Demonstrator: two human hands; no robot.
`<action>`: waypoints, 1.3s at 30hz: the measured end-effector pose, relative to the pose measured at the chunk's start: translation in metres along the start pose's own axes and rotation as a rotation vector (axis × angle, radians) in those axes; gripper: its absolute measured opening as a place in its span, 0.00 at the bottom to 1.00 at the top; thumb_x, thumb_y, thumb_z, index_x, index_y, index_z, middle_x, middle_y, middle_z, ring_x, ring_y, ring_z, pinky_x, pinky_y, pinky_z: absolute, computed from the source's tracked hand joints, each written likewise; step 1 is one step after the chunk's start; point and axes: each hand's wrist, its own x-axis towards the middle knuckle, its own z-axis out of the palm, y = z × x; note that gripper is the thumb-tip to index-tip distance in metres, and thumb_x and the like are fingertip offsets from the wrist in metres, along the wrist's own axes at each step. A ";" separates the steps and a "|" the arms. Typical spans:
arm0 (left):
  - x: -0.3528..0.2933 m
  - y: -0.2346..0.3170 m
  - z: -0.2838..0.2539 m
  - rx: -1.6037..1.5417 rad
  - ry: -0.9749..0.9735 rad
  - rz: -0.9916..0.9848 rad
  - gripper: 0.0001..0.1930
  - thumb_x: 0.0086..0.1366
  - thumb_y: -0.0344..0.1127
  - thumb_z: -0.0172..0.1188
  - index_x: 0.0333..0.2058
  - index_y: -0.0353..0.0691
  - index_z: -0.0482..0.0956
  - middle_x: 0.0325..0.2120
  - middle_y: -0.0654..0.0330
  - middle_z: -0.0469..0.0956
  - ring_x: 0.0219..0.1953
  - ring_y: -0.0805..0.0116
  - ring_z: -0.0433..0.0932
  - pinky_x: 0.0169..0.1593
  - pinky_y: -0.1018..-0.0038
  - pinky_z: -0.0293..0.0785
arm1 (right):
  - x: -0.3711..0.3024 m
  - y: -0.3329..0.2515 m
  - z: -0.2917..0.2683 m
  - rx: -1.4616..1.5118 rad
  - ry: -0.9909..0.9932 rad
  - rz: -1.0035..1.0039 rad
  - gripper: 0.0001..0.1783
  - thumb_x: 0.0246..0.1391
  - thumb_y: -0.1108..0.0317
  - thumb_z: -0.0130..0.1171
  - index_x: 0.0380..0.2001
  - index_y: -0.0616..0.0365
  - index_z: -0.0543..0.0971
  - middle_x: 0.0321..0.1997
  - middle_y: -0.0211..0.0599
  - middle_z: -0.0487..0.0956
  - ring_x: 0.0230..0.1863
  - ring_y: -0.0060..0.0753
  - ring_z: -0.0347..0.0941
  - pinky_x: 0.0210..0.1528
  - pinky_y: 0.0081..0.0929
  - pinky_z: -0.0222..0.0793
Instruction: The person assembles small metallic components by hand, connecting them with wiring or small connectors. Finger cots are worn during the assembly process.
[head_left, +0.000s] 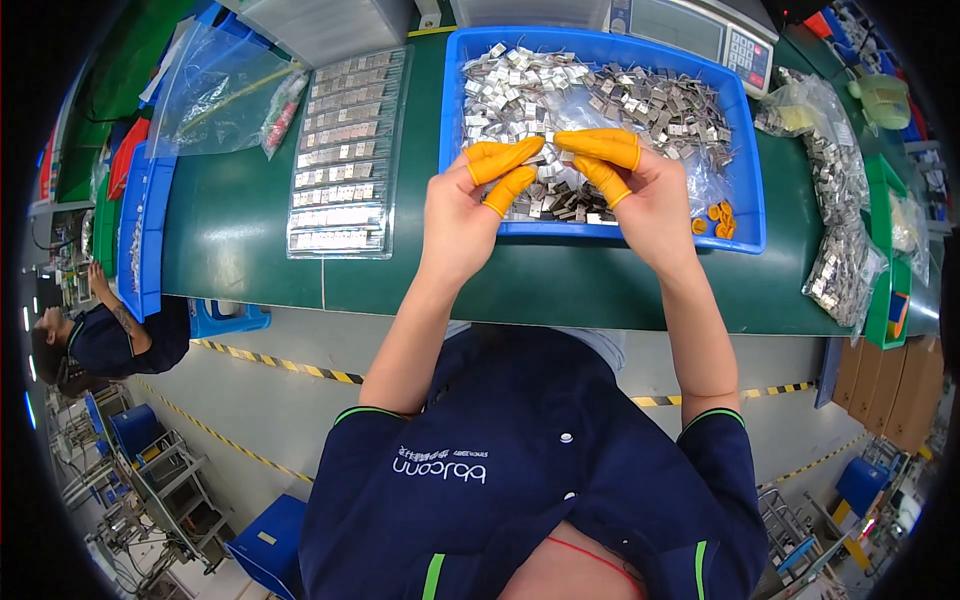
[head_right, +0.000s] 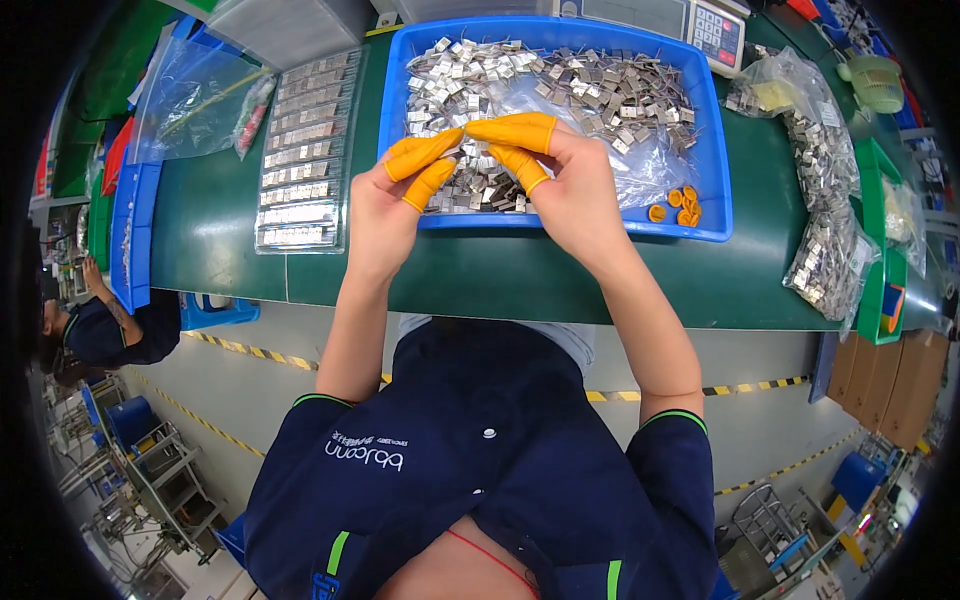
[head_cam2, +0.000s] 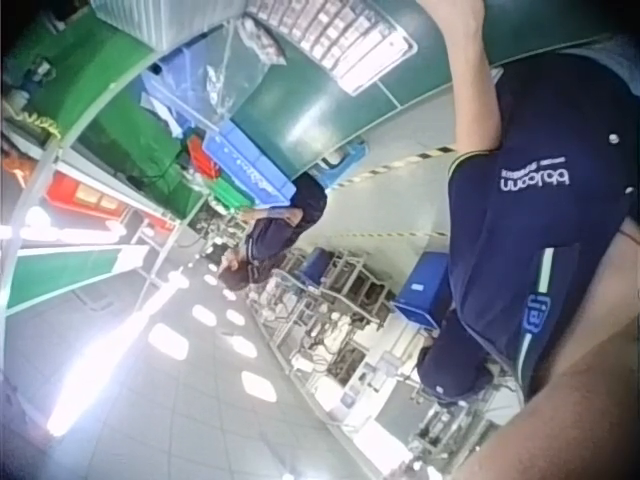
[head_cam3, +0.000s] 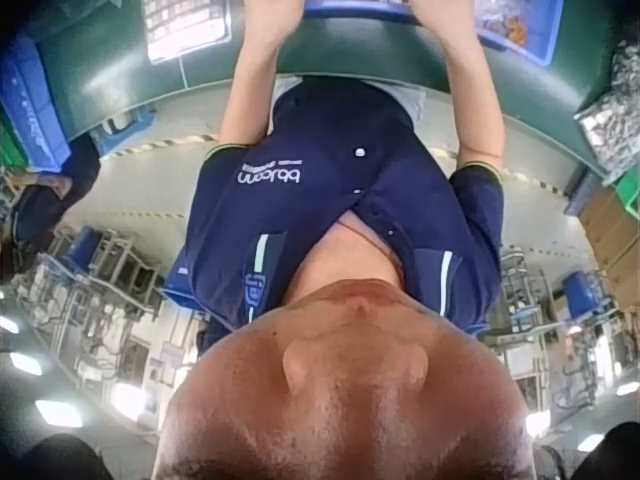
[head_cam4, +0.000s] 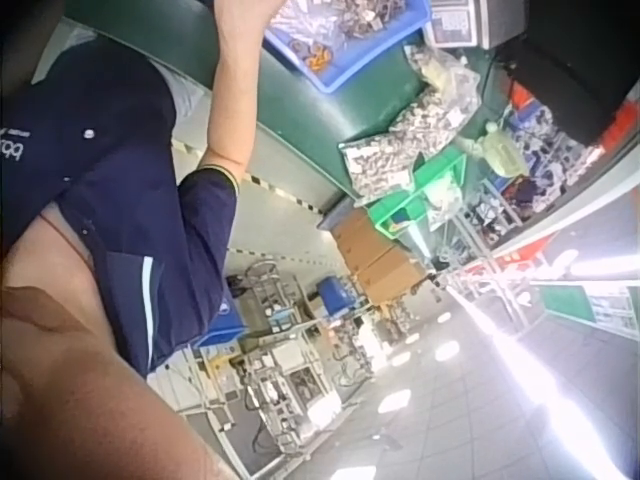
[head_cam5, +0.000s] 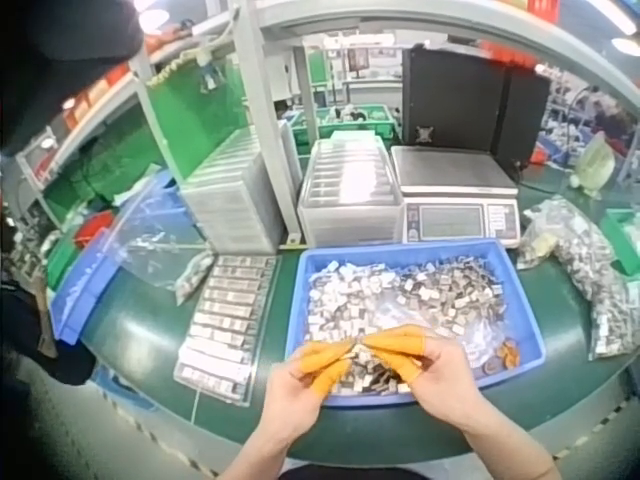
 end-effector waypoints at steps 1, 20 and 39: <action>-0.001 0.000 0.001 0.000 -0.001 -0.001 0.12 0.54 0.21 0.57 0.38 0.33 0.77 0.36 0.58 0.76 0.38 0.73 0.74 0.44 0.80 0.69 | -0.001 0.000 0.002 0.000 0.001 0.001 0.10 0.46 0.78 0.57 0.35 0.63 0.78 0.38 0.34 0.78 0.40 0.24 0.73 0.44 0.18 0.69; -0.007 0.014 0.000 0.232 -0.061 0.044 0.08 0.48 0.26 0.63 0.30 0.34 0.79 0.28 0.58 0.77 0.32 0.69 0.75 0.38 0.77 0.69 | -0.015 -0.025 -0.015 -0.171 -0.032 0.204 0.09 0.43 0.80 0.59 0.31 0.68 0.78 0.34 0.40 0.79 0.34 0.24 0.75 0.39 0.17 0.70; 0.004 0.027 -0.005 -0.198 -0.331 -0.318 0.08 0.54 0.27 0.60 0.33 0.31 0.78 0.29 0.60 0.77 0.33 0.77 0.73 0.39 0.81 0.69 | -0.004 -0.018 -0.015 0.247 -0.179 0.293 0.12 0.40 0.78 0.63 0.32 0.67 0.77 0.32 0.37 0.78 0.33 0.24 0.75 0.40 0.19 0.71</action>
